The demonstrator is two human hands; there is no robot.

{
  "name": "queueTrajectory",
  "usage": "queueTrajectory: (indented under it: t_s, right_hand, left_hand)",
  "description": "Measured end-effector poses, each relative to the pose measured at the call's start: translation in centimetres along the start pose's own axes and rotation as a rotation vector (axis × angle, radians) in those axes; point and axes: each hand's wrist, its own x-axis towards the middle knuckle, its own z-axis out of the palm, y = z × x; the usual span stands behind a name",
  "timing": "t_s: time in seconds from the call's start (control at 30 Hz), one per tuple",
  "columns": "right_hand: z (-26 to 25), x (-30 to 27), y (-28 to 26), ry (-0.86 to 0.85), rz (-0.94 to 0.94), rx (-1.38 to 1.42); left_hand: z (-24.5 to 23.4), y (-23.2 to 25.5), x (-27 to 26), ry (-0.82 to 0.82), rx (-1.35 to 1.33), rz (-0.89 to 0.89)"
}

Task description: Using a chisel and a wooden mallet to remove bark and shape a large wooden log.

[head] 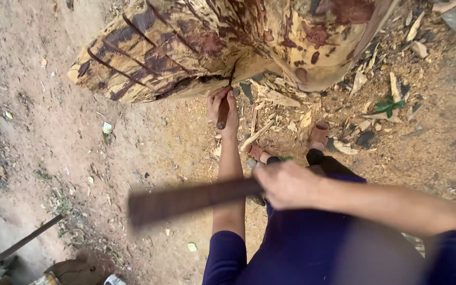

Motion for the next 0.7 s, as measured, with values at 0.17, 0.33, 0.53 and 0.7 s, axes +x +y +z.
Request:
queueTrajectory:
  t_s: [0.17,0.33,0.53,0.7]
  right_hand:
    - [1.6,0.9,6.8,-0.012,0.086,-0.204]
    - [-0.4,0.9,1.5,-0.185,0.250,0.026]
    - [3.1,1.1,3.9,-0.126,0.024,-0.222]
    - [1.7,-0.1,6.1,-0.276,0.610,0.026]
  left_hand:
    - [-0.3,0.9,0.1,0.006,-0.053,0.029]
    - [0.1,-3.0,-1.4,0.001,0.007,-0.019]
    - [0.9,-2.5,-2.1,-0.019,0.016,-0.109]
    - [3.8,0.3,-6.4,-0.201,-0.018,0.014]
